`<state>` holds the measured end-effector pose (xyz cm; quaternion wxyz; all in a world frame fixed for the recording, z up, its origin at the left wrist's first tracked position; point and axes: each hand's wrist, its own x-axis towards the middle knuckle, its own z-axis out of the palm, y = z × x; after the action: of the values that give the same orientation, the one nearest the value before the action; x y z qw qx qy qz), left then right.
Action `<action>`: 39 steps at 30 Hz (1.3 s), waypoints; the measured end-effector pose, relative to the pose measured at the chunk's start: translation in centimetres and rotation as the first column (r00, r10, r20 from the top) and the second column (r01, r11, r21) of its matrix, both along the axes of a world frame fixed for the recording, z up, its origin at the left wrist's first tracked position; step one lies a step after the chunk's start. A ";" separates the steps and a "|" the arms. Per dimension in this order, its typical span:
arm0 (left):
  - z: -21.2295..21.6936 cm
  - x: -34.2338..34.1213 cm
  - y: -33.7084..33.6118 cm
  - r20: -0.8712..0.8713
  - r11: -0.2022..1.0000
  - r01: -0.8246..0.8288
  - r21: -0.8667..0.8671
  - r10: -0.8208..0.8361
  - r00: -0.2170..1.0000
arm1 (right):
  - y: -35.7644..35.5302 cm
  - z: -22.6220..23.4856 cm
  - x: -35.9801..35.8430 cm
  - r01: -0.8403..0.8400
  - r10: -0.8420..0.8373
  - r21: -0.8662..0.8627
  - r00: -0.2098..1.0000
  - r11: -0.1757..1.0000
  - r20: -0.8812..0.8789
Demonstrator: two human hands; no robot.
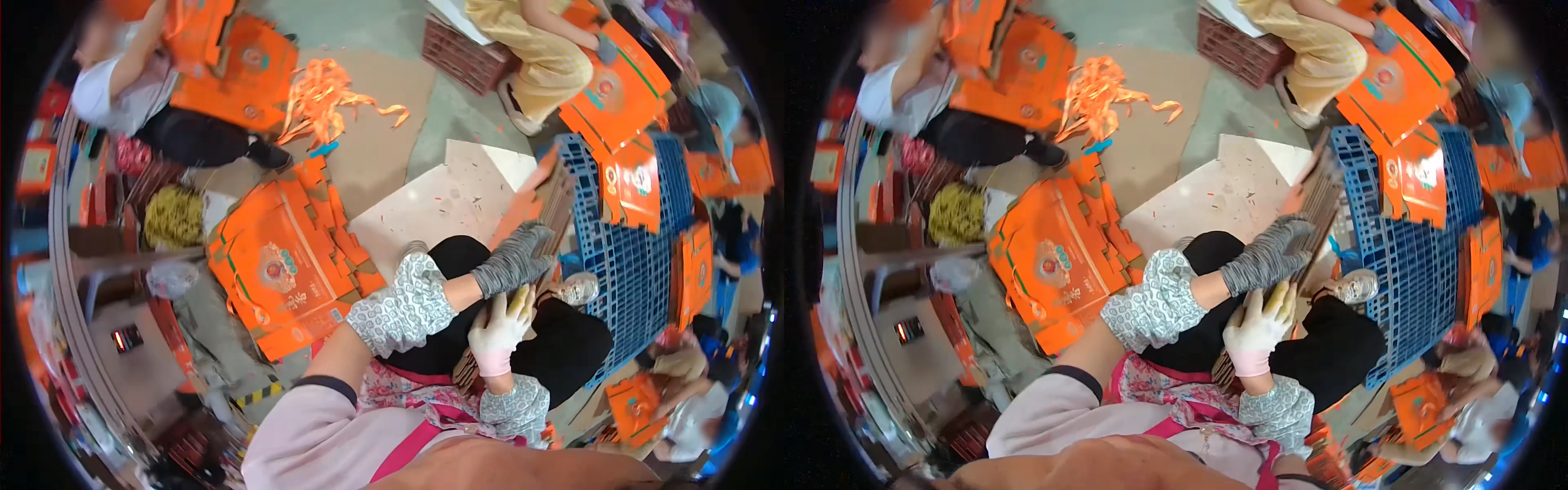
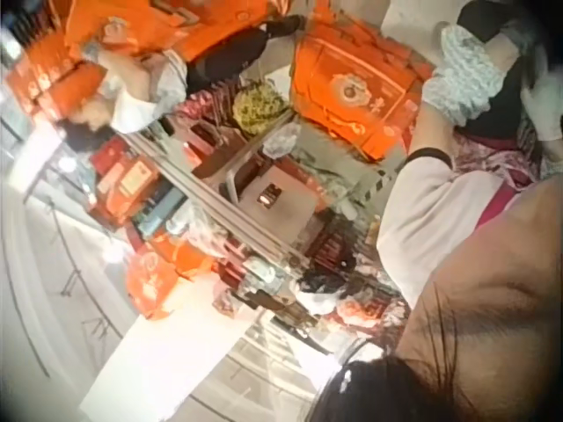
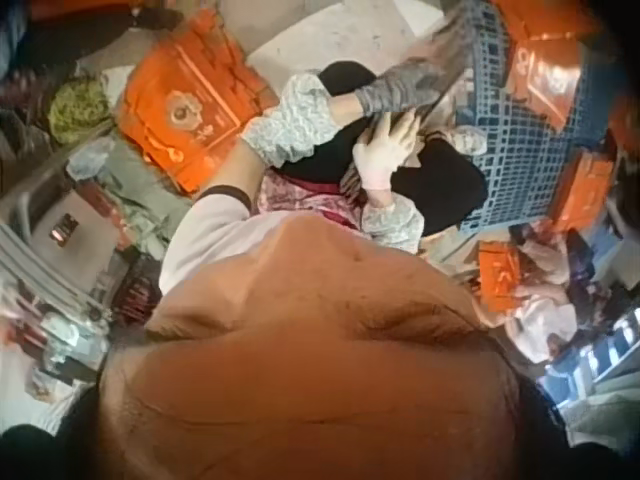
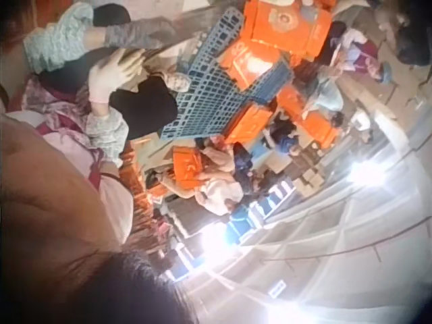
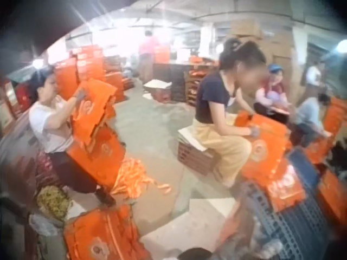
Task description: Folding and assembling orange cardboard boxes with orange handle straps.
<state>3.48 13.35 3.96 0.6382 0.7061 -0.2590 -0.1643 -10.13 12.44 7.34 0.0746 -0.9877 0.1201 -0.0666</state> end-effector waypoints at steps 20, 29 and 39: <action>-3.1 -1.2 -1.7 0.440 0.949 -0.047 0.310 -0.100 0.892 | -1.4 -0.8 -3.3 -0.023 -0.149 0.429 0.919 0.903 0.365; -3.5 -0.5 -3.4 0.621 0.941 -0.086 0.328 -0.146 0.770 | -5.6 19.6 -7.3 -0.836 0.101 0.547 0.541 -0.036 0.835; -2.6 -1.8 -3.5 0.646 0.884 -0.160 0.438 -0.186 0.740 | -10.6 19.3 -9.8 -0.861 0.221 0.479 0.440 -0.172 0.870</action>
<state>1.66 9.84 1.41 0.3112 0.8471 -0.4289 0.0395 -19.88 1.87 26.65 0.7103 -0.5730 -0.3625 -0.1893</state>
